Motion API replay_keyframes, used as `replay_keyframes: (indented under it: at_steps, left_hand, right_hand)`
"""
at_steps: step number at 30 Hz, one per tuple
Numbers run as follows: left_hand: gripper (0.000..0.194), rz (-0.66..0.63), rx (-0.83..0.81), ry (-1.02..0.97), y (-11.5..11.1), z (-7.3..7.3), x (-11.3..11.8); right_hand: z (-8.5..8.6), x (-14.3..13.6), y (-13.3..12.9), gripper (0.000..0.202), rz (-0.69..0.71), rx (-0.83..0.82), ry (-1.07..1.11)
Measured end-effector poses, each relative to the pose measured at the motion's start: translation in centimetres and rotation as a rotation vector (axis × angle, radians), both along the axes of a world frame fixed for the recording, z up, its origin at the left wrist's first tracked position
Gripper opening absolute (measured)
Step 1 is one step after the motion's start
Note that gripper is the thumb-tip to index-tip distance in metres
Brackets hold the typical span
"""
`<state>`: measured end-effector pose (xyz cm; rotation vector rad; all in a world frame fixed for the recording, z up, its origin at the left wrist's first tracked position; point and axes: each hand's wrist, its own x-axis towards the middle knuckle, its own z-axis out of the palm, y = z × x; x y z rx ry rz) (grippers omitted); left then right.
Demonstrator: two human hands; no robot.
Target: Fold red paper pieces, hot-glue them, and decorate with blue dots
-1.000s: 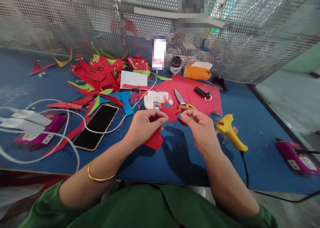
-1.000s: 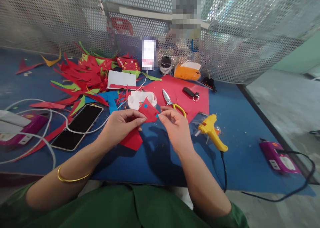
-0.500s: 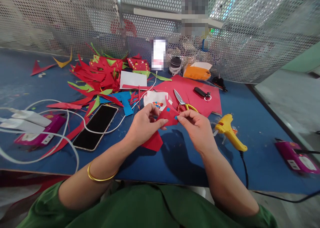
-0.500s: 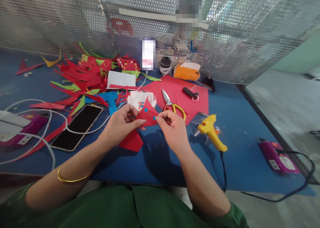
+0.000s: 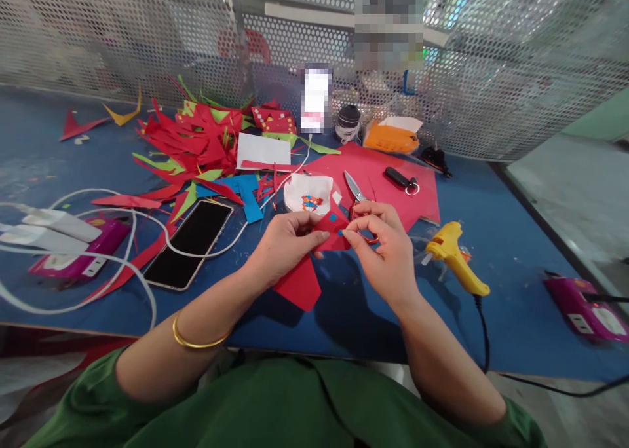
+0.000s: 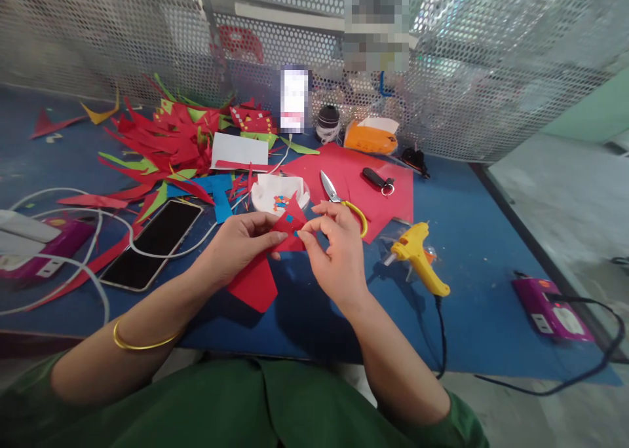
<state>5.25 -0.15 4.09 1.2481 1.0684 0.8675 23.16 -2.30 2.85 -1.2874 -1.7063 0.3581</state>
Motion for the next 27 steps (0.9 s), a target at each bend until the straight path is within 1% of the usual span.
replay_keyframes:
  at_steps: [3, 6, 13, 23, 27]
  left_hand:
    - [0.011, -0.062, 0.038, 0.013, 0.04, -0.15, -0.02]
    - [0.013, -0.089, 0.034, 0.017, -0.01, -0.22, 0.00]
    - [0.012, -0.083, 0.006, 0.021, -0.12, -0.13, 0.09]
    - [0.015, -0.104, 0.033, 0.025, -0.02, -0.53, 0.13]
    - [0.017, -0.093, 0.043, 0.048, -0.01, -0.53, 0.17]
  right_hand:
    - [-0.28, -0.15, 0.05, 0.008, 0.017, 0.024, -0.019]
    - [-0.33, -0.27, 0.08, 0.008, 0.011, 0.049, -0.039]
    - [-0.33, -0.31, -0.01, 0.007, -0.008, 0.032, -0.051]
    - [-0.31, -0.64, -0.07, 0.010, -0.042, 0.022, -0.061]
    - [-0.30, -0.76, -0.22, 0.009, -0.049, 0.013, -0.067]
